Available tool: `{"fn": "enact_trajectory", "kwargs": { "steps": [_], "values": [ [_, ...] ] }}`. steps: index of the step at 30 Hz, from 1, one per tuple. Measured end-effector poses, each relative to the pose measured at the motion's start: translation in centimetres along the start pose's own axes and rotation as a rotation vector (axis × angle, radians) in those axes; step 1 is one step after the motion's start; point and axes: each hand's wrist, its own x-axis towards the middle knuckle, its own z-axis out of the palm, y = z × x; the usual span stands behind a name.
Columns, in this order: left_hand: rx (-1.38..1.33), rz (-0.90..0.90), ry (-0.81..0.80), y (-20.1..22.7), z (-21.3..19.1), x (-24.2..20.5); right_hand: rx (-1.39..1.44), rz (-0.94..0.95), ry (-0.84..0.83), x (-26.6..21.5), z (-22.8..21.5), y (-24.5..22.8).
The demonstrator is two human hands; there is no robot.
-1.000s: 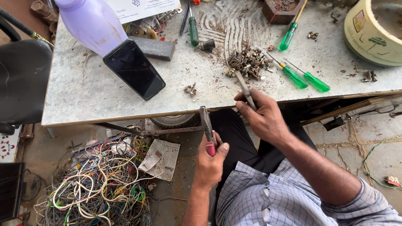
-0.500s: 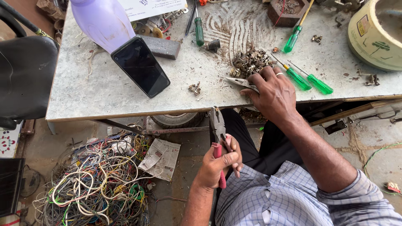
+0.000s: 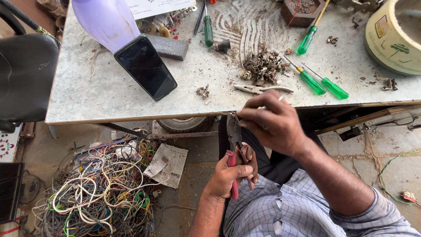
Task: The person uses pliers and a screwdriver to disassemble small electrical components, likely switches or connectors, at a cluttered workbench. They repeatedly pick up components, manipulate them with tools, and place them back on the table or into a pile.
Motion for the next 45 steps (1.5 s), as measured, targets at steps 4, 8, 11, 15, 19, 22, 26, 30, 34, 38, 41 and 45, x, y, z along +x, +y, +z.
{"fn": "enact_trajectory", "kwargs": {
  "steps": [4, 8, 11, 15, 19, 22, 26, 30, 34, 38, 41, 45],
  "values": [
    [0.093, -0.04, 0.039, -0.3, -0.2, -0.1, -0.071, 0.013, -0.023, 1.0, -0.1, -1.4],
    [0.175, -0.058, 0.068, -0.5, -0.6, -0.1, -0.098, 0.009, -0.028, 1.1, 0.1, -1.7],
    [0.15, -0.035, 0.073, -0.7, -0.6, -0.1, -0.117, 0.01, -0.102, 0.8, 0.3, -0.9],
    [0.11, -0.07, 0.089, -1.1, -0.4, 0.3, -0.004, 0.105, -0.131, 0.4, 0.7, 0.6],
    [0.165, -0.102, 0.124, -1.5, -0.9, 0.6, 0.199, 0.113, -0.099, 1.8, 2.1, 2.9],
    [0.244, -0.141, 0.127, -2.1, -1.3, 1.1, 0.293, 0.226, -0.141, 2.9, 3.5, 3.5],
    [0.253, -0.199, 0.142, -3.2, -1.5, 1.5, 0.277, 0.253, -0.165, 4.8, 5.4, 3.3],
    [0.258, -0.208, 0.16, -3.9, -2.1, 1.5, 0.191, 0.257, -0.172, 5.4, 5.8, 2.9],
    [0.184, -0.154, 0.141, -4.3, -2.7, 1.9, 0.195, 0.291, -0.139, 4.6, 4.7, 2.8],
    [0.193, -0.19, 0.205, -3.8, -2.6, 1.7, 0.106, 0.267, -0.058, 2.1, 1.4, 3.0],
    [0.2, -0.199, 0.241, -3.2, -2.1, 1.5, -0.019, 0.29, 0.061, -1.6, -2.4, 3.1],
    [0.244, -0.233, 0.268, -2.4, -1.2, 2.0, -0.302, 0.353, 0.256, -6.8, -7.2, 5.2]
  ]
}}
